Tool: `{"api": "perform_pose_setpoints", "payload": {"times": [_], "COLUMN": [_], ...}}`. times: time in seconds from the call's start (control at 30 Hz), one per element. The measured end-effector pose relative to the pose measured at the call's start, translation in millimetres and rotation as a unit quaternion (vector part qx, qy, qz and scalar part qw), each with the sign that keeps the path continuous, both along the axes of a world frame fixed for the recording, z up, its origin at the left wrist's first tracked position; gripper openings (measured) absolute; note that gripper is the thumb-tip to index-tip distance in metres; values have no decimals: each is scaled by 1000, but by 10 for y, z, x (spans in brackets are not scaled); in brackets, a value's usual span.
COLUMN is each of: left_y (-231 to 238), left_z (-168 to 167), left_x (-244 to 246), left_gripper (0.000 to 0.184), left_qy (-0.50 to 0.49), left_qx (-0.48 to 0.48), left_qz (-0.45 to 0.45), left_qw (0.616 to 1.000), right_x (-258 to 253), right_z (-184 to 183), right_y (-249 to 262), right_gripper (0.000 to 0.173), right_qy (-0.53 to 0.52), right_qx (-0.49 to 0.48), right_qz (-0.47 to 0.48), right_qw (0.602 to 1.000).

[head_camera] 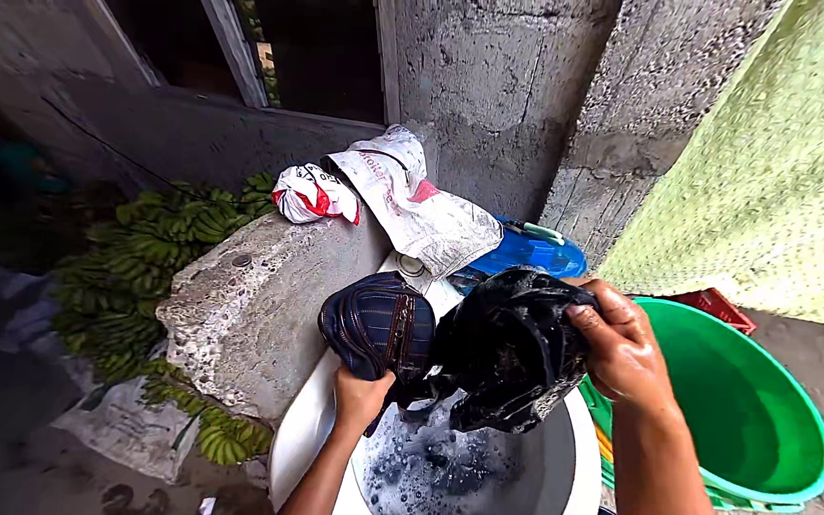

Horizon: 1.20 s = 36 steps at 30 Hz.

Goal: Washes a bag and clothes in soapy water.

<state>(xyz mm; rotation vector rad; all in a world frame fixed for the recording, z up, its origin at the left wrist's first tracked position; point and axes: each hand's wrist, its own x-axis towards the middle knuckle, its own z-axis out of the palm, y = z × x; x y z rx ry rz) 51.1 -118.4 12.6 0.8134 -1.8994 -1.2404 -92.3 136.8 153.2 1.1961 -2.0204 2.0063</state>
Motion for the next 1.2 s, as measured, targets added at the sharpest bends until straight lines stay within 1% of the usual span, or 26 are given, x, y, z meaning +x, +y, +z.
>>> {"api": "perform_pose_setpoints", "payload": {"times": [0.07,0.17,0.27,0.33,0.37,0.4,0.47,0.5,0.53,0.57,0.63,0.67,0.7,0.77,0.8,0.87,0.93,0.97,1.0,1.03,1.1,1.2], "left_y": [-44,-91,-116,-141,-159,-178,-162,-132,-97,-52,54,110,164,235,252,244,196,163,124,87,27,-55], "left_z": [55,152,274,366,408,441,534,588,641,695,774,811,860,993,1068,1220,1355,1404,1442,1472,1510,1466], "left_x": [-11,7,47,90,104,114,147,166,181,193,211,212,208,195,193,211,247,267,292,318,368,413], "left_gripper": [64,68,70,72,72,72,72,70,67,65,59,55,52,48,47,46,47,48,49,48,46,48], "left_qy": [6,23,56,79,97,118,147,157,167,176,196,209,223,257,278,311,337,349,358,368,375,367], "left_qx": [-5,5,9,15,11,3,-6,-8,-12,-14,-20,-18,-11,5,10,-2,-26,-35,-43,-47,-54,-65], "left_qz": [14,28,41,40,37,33,19,10,1,-12,-37,-48,-59,-84,-97,-120,-144,-152,-160,-167,-165,-157], "left_qw": [1000,999,998,996,995,992,989,988,986,984,980,977,973,963,956,943,930,924,919,914,911,915], "right_x": [-22,-76,-108,-105,-119,-140,-180,-178,-153,-129,-101,-95,-95,-112,-132,-177,-204,-213,-218,-222,-254,-292], "right_z": [-200,-673,-1238,-1604,-1789,-1968,-2249,-2307,-2281,-2194,-1985,-1919,-1910,-2027,-2141,-2459,-2799,-2956,-3081,-3183,-3252,-3079], "right_y": [12,36,129,204,230,246,224,182,122,58,-106,-202,-298,-454,-504,-556,-533,-489,-433,-366,-270,-258], "right_gripper": [24,24,22,20,17,15,15,19,23,32,70,85,94,98,93,74,55,48,45,45,43,39], "right_qy": [-66,-151,-198,-236,-250,-255,-260,-276,-288,-285,-248,-232,-227,-226,-219,-184,-149,-140,-143,-151,-181,-259], "right_qx": [-48,-98,-72,0,59,136,300,341,339,312,268,267,273,322,364,464,558,594,619,626,613,602], "right_qz": [7,19,31,25,15,-1,-20,-16,0,36,118,150,175,197,190,148,118,111,110,113,119,92], "right_qw": [997,983,977,971,966,957,918,898,896,906,924,923,918,898,885,854,807,785,765,757,760,749]}}
